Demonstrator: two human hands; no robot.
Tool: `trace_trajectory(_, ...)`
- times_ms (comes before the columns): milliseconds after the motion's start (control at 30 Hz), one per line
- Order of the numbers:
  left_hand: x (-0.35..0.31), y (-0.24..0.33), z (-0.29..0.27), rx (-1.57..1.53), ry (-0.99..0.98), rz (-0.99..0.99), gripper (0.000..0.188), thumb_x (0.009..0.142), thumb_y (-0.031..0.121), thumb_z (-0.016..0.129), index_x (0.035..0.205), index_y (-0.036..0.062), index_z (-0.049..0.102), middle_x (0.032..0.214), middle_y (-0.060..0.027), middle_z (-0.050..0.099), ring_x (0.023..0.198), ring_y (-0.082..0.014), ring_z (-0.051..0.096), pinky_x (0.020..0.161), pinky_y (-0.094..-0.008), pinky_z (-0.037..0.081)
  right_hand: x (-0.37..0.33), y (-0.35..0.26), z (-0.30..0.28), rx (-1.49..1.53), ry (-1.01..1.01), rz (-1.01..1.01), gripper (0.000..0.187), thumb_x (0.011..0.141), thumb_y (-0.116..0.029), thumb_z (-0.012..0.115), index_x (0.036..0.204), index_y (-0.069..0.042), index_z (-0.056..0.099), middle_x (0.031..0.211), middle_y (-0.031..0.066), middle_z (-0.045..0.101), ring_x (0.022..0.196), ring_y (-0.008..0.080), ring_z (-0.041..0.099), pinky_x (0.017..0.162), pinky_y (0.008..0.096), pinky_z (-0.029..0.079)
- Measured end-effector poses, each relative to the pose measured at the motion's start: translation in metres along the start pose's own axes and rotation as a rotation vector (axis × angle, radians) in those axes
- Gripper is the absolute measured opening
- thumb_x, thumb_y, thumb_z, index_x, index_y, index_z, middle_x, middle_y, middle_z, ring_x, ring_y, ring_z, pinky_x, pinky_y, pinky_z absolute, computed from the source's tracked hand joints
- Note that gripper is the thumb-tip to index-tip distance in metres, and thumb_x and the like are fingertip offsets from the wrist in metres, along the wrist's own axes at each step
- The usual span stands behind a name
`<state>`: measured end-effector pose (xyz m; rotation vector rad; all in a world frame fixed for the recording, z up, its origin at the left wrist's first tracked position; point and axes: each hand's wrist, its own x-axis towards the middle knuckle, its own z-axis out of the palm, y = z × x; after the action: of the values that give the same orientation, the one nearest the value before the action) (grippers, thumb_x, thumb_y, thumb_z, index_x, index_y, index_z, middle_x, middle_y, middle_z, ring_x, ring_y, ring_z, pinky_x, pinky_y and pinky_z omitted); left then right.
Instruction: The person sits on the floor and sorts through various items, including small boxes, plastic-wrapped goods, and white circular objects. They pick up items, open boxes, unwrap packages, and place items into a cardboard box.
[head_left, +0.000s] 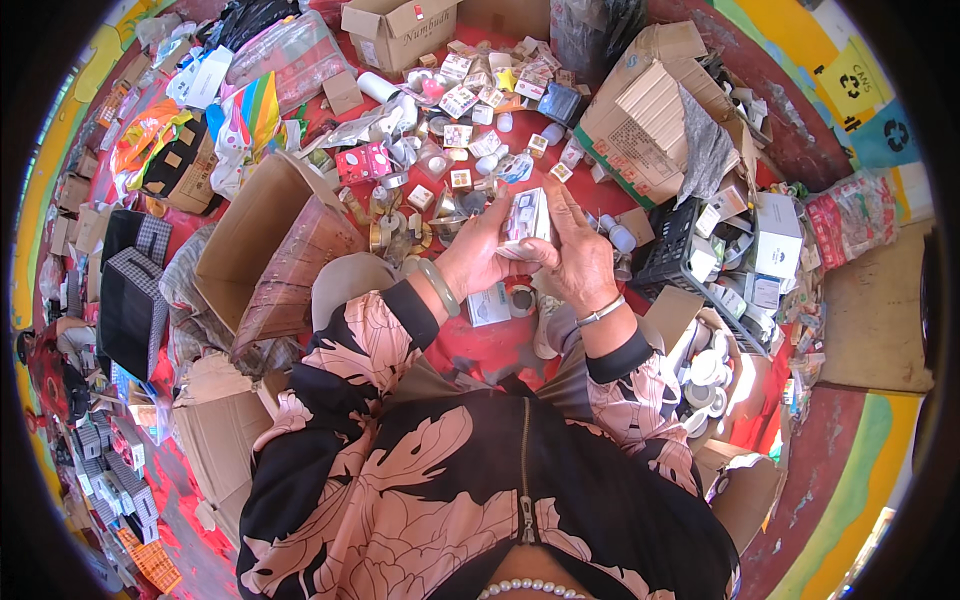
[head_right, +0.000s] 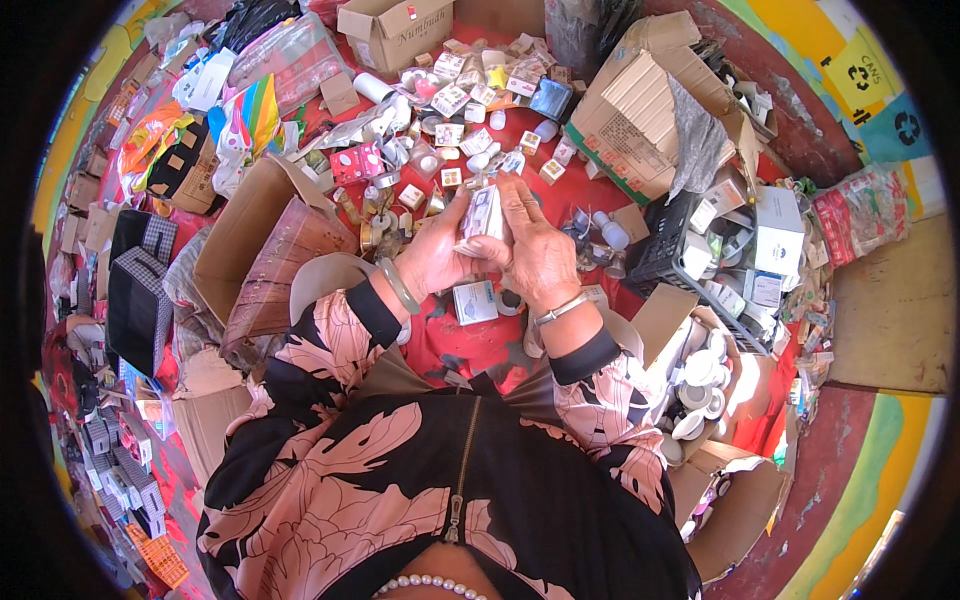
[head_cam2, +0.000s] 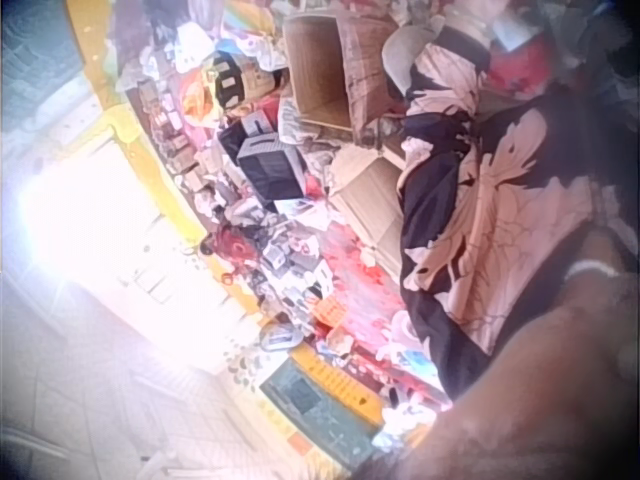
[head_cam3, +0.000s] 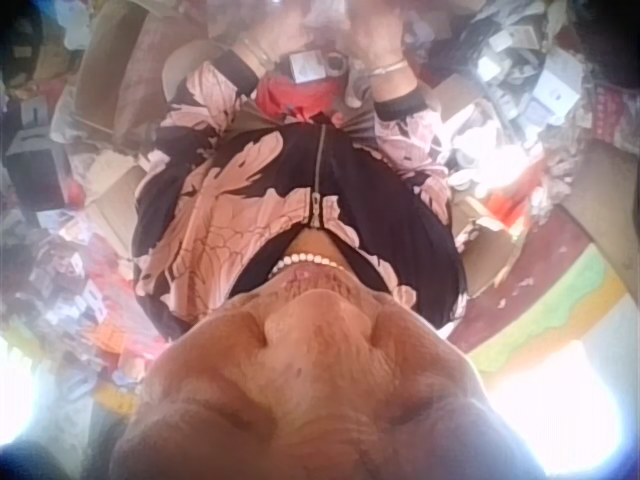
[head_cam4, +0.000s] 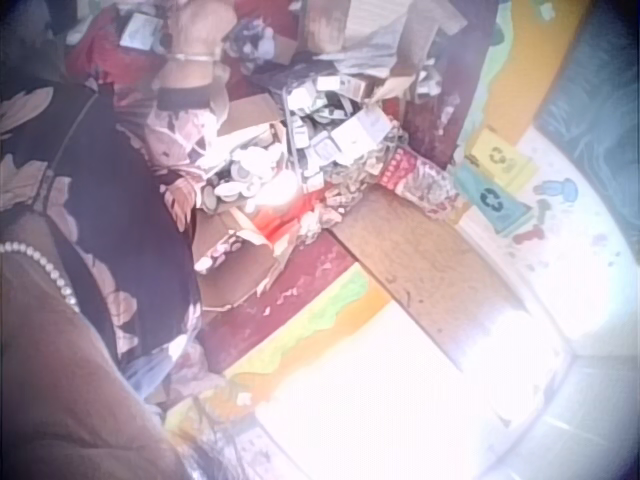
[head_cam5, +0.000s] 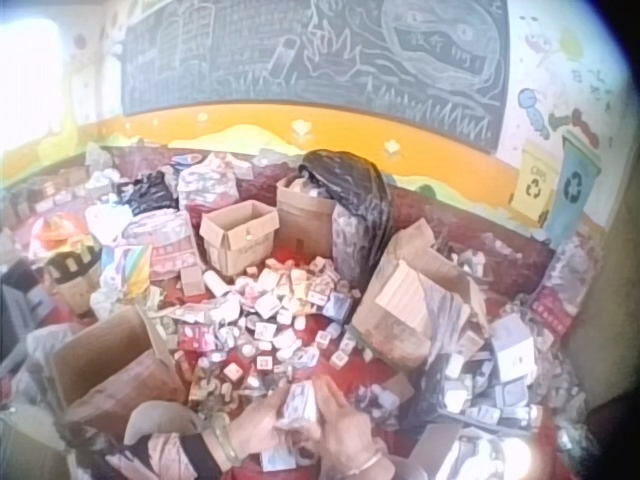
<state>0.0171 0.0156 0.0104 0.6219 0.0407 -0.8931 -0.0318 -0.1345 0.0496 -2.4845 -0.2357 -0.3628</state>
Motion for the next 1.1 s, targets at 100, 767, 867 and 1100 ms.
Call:
trace_trajectory(100, -0.001, 0.000, 0.003, 0.021, 0.060, 0.048, 0.051, 0.092, 0.052, 0.036, 0.114, 0.0069, 0.050, 0.100, -0.0067, 0.060, 0.088, -0.0188, 0.061, 0.072, -0.0386, 0.053, -0.001, -0.006, -0.001, -0.163, -0.146, 0.090, 0.094, 0.073, -0.063, 0.055, 0.139, -0.005, 0.022, 0.136, 0.0198, 0.037, 0.087, 0.0356, 0.062, 0.066, 0.0403, 0.053)
trace_trajectory(767, 0.011, 0.007, 0.001, -0.192, -0.066, 0.154, 0.056, 0.093, 0.052, 0.029, 0.124, 0.0078, 0.045, 0.116, -0.0089, 0.057, 0.103, -0.0270, 0.057, 0.081, -0.0466, 0.050, 0.005, 0.007, -0.025, 1.182, 0.428, 0.079, 0.030, 0.090, -0.008, 0.049, 0.120, -0.001, 0.051, 0.114, 0.0130, 0.057, 0.102, 0.0208, 0.057, 0.082, 0.0303, 0.048)
trace_trajectory(867, 0.010, -0.002, 0.015, -0.196, 0.081, 0.178, 0.047, 0.095, 0.047, 0.031, 0.118, 0.0095, 0.048, 0.112, -0.0079, 0.057, 0.103, -0.0246, 0.056, 0.085, -0.0411, 0.048, 0.002, -0.010, 0.008, 0.478, 0.123, -0.255, 0.035, 0.091, -0.018, 0.047, 0.123, -0.004, 0.051, 0.126, 0.0167, 0.051, 0.122, 0.0291, 0.043, 0.098, 0.0389, 0.035)
trace_trajectory(1100, 0.014, -0.009, 0.010, -0.153, 0.079, 0.102, 0.040, 0.094, 0.043, 0.041, 0.115, 0.0105, 0.049, 0.107, -0.0074, 0.058, 0.099, -0.0224, 0.057, 0.087, -0.0397, 0.047, 0.010, -0.010, 0.008, 0.248, 0.148, -0.162, 0.040, 0.093, -0.025, 0.042, 0.128, -0.008, 0.048, 0.137, 0.0174, 0.038, 0.126, 0.0362, 0.035, 0.105, 0.0406, 0.027)
